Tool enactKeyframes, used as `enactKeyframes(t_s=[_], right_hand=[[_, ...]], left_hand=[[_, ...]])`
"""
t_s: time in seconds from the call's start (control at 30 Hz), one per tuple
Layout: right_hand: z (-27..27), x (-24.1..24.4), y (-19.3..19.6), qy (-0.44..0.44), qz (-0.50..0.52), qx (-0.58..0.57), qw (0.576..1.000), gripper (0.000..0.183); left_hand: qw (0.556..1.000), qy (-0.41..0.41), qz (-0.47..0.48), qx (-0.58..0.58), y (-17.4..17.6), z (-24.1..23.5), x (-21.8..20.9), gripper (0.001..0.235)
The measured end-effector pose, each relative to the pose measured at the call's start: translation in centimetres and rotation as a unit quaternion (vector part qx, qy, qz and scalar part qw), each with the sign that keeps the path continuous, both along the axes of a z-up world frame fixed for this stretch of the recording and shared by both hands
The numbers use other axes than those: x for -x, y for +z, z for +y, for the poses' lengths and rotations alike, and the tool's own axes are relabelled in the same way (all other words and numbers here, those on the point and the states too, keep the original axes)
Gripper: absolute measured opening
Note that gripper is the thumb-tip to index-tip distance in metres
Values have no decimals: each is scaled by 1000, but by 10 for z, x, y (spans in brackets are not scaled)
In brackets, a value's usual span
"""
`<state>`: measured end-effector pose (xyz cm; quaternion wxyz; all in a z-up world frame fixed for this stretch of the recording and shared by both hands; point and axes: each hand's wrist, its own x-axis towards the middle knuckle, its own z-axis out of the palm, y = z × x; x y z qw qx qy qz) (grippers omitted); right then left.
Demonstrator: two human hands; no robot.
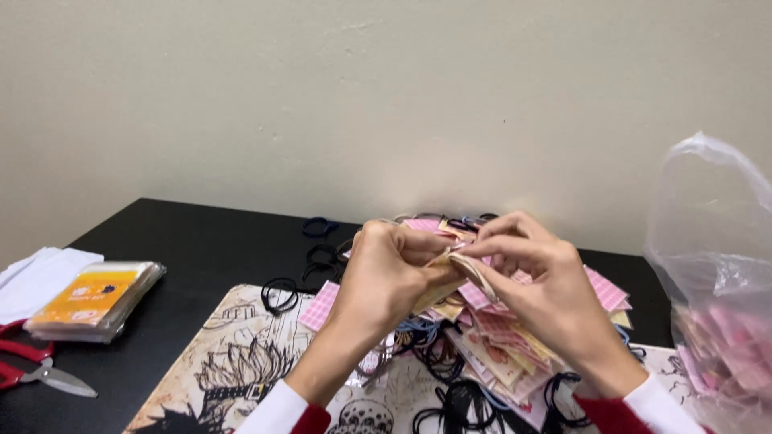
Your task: The person repeatedly picks up small patterned paper squares and hair ties from a pile on a table, wraps the paper around the hair tie, and places the assembled item into a plastic bag. The process is repeated for multiple items throughout the clip.
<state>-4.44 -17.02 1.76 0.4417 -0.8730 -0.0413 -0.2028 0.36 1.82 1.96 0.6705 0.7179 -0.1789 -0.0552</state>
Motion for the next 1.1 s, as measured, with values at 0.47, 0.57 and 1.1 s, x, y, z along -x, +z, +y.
enactKeyframes(t_s=[0.47, 0.57, 1.1], right_hand=[[-10, -3, 1, 61, 42, 47, 996, 49], [-12, -7, -9, 102, 0, 22, 995, 30], [19, 14, 29, -12, 154, -171, 973, 31]], left_hand=[[999, -30, -19, 35, -1, -2, 4, 33], [994, -53, -100, 0, -5, -3, 5, 23], [999, -22, -11, 36, -13, -2, -13, 24]])
